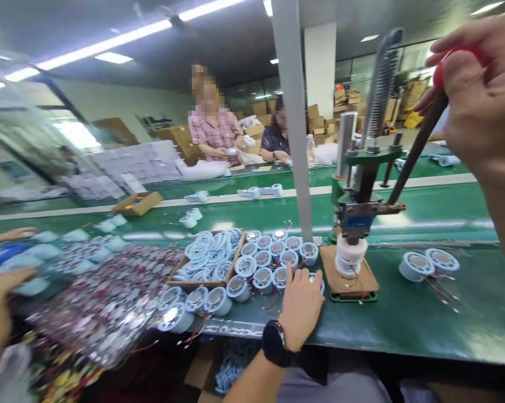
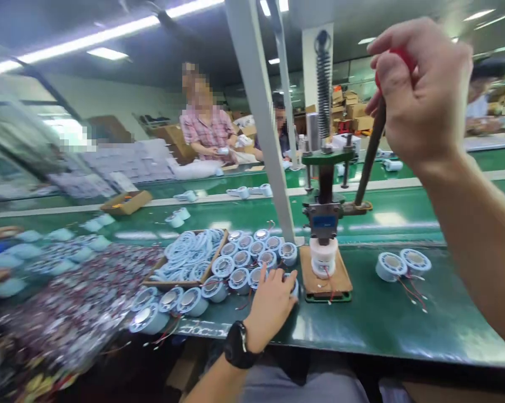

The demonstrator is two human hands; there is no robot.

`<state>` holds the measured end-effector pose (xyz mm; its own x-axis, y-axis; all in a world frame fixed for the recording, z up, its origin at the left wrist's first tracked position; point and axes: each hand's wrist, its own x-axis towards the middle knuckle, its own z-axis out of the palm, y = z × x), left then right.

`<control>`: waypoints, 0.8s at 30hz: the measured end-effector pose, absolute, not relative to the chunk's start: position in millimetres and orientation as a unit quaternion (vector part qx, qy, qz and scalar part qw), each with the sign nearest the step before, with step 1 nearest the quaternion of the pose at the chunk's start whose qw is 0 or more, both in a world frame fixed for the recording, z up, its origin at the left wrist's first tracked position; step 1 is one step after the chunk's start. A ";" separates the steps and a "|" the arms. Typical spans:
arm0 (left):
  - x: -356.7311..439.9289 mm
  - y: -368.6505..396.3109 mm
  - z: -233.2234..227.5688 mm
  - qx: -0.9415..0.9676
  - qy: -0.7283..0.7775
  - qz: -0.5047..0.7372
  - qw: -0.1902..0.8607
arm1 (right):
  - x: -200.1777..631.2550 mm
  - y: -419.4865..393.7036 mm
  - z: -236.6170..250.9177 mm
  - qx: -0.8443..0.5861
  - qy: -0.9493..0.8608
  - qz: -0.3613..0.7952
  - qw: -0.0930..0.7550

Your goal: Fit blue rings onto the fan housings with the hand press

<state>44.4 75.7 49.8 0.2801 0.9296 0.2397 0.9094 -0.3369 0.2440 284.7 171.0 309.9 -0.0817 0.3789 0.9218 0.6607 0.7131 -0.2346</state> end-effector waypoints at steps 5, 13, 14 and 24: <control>53.0 66.5 46.9 0.746 0.630 0.215 0.005 | 253.8 178.5 240.7 -0.321 -0.659 -0.127 0.668; -114.7 79.7 95.6 0.635 0.707 0.310 -0.037 | 227.9 130.5 25.7 -0.505 -0.619 0.116 0.590; -140.8 83.2 101.2 0.626 0.719 0.299 -0.034 | 225.1 133.2 15.9 -0.535 -0.616 0.147 0.559; -200.8 95.1 91.4 0.609 0.741 0.281 -0.019 | 252.0 127.3 15.6 -0.592 -0.591 -0.006 0.547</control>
<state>-200.8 95.1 91.4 -0.2565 0.8924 0.3711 0.9138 0.0989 0.3938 252.0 127.3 15.6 0.3008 0.6942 0.6539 0.7065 0.2983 -0.6417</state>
